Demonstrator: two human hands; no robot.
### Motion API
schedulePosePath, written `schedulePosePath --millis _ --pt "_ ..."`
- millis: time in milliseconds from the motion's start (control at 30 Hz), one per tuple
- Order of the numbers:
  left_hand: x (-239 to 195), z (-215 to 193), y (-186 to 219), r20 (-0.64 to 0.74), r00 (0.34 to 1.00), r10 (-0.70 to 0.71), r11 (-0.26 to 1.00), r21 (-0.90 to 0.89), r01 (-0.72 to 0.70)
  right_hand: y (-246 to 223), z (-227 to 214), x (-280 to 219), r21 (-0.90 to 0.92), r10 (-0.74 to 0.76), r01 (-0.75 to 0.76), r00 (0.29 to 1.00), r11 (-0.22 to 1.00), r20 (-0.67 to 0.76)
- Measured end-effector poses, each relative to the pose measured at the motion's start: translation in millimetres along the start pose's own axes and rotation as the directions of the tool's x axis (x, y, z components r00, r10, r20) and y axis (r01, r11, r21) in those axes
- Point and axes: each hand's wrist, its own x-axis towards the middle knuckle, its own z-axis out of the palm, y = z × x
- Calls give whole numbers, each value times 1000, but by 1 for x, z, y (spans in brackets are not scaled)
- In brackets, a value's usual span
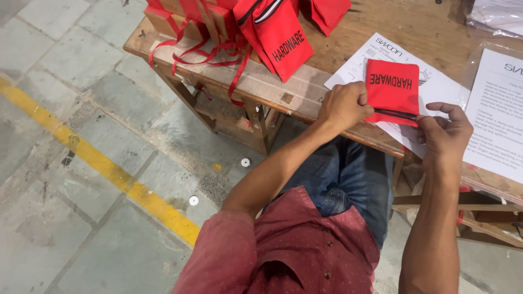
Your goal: The person folds white paper inserts by hand and slides each folded insert into a small red zippered pouch labeled HARDWARE, then places the filled pouch on a stack of finished pouches on the workbench. They repeat this cycle for several pouches, occasionally repositioning the instruction sheets on the table.
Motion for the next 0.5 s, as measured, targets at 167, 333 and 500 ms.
schedulePosePath --millis 167,333,500 --pt "-5 -12 -19 -27 999 -46 998 -48 44 -3 5 -2 -16 -21 21 1000 1000 -14" --pt "-18 -10 -6 -334 940 -63 940 -336 -57 -38 18 4 160 34 -56 990 986 136" --pt "-60 -25 43 -513 853 97 953 -198 -228 -88 59 28 386 -81 24 988 922 132"
